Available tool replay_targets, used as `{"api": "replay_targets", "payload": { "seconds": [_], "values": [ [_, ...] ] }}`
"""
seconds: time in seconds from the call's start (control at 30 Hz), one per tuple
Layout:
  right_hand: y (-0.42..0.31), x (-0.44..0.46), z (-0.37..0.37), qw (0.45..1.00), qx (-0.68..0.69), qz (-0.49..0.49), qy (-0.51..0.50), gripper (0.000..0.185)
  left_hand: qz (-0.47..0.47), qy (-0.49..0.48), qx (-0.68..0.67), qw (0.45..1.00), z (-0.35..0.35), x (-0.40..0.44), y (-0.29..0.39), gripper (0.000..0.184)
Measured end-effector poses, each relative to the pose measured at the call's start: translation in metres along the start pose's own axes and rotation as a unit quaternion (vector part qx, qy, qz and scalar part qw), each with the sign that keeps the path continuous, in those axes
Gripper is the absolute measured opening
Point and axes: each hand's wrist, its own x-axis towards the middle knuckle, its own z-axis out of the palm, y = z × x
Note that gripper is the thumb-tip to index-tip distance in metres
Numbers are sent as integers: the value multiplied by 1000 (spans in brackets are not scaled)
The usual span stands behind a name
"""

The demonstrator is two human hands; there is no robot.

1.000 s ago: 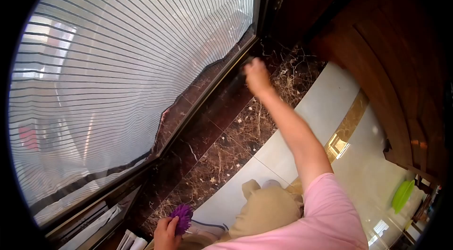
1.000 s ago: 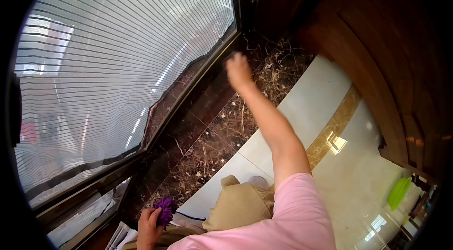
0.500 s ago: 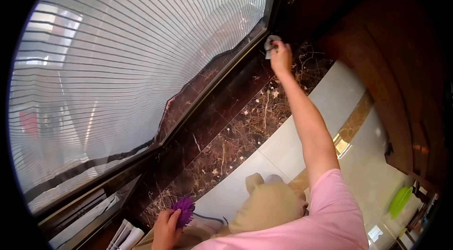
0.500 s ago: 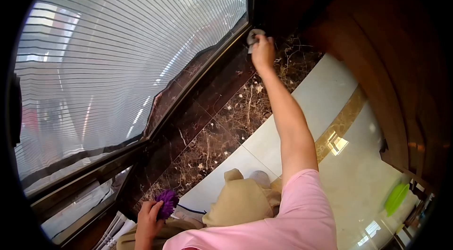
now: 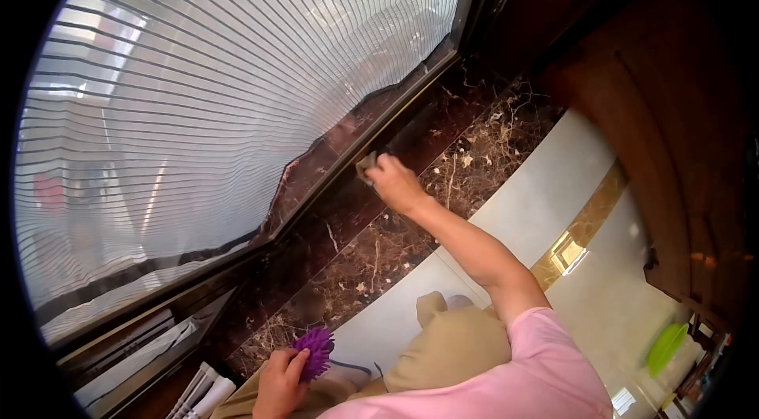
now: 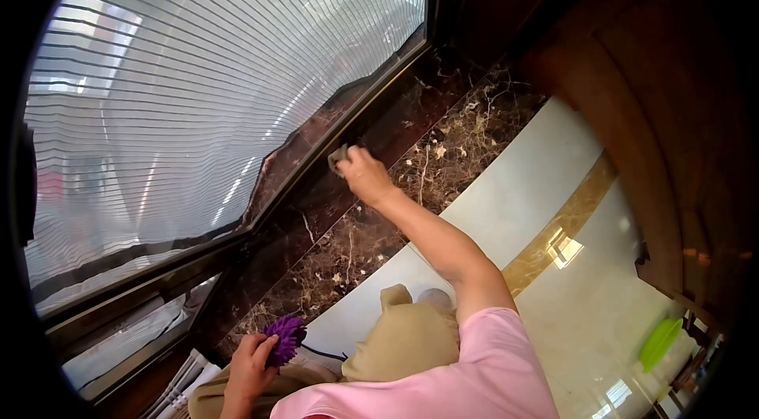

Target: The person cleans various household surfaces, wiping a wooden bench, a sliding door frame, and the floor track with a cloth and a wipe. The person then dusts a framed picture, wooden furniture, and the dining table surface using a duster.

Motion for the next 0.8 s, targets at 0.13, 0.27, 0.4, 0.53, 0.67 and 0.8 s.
{"api": "replay_targets", "payload": {
  "seconds": [0.13,0.27,0.4,0.53,0.67,0.8],
  "values": [
    [63,22,-40,962,97,191,170,15,-18,3,-2,1000,0,-4,-2,60],
    [87,46,-72,949,-28,275,154,20,-8,6,-16,1000,11,-7,-7,59],
    [39,23,0,989,-141,37,38,15,-18,-2,-24,1000,3,0,5,57],
    [-19,1,33,999,0,-38,-9,10,2,0,-27,1000,5,6,2,56],
    [23,19,-20,990,15,107,94,13,1,-2,-29,1000,1,5,2,57],
    [118,57,-103,927,95,242,272,18,-5,-27,-37,999,8,4,-2,58]
  ]
}}
